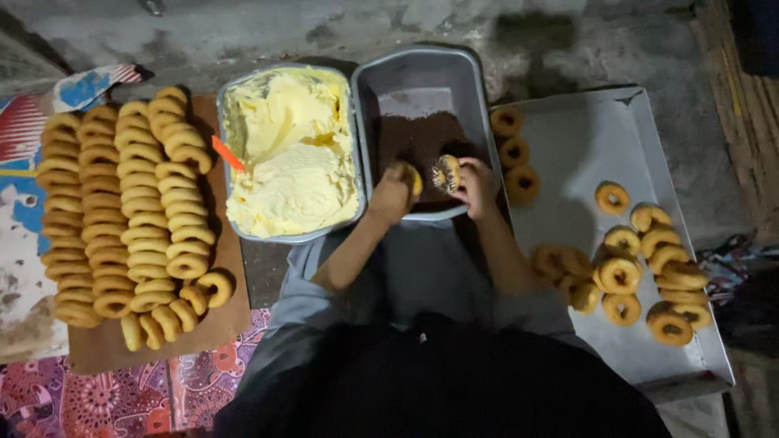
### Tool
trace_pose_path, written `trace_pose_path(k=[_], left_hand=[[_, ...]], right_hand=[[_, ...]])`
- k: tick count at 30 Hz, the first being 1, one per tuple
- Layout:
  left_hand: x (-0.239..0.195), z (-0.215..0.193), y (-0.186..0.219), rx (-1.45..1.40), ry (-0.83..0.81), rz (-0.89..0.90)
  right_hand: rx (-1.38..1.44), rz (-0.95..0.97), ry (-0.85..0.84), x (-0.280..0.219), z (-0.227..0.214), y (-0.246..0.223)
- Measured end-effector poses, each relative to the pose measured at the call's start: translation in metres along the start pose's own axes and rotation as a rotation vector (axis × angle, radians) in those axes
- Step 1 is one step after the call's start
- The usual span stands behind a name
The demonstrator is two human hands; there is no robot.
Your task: The person fills ring-shaped pastries with a yellow cream and then dips them into a dark granular topping. They handle the pastries one at a time, placing the finished items onto a metal tray.
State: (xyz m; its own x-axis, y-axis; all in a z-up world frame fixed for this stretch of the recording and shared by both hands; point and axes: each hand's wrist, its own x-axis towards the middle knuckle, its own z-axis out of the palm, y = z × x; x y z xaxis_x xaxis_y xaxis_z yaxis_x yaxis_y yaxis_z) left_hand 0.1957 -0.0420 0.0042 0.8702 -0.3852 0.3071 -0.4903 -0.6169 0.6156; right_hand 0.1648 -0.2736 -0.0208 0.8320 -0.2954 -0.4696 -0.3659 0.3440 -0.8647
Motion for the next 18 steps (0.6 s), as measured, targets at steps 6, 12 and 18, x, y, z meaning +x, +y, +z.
trace_pose_path(k=[6, 12, 18], left_hand=[[0.004, 0.018, -0.013, -0.411, 0.024, -0.531], [-0.025, 0.039, -0.015, -2.073, 0.179, -0.720], [-0.029, 0.028, 0.000, -2.121, 0.155, -0.750]], right_hand=[[0.435, 0.029, -0.225, -0.014, -0.010, 0.000], [-0.610, -0.753, -0.057, -0.079, 0.055, -0.040], [-0.790, -1.189, 0.016, -0.110, 0.086, -0.081]])
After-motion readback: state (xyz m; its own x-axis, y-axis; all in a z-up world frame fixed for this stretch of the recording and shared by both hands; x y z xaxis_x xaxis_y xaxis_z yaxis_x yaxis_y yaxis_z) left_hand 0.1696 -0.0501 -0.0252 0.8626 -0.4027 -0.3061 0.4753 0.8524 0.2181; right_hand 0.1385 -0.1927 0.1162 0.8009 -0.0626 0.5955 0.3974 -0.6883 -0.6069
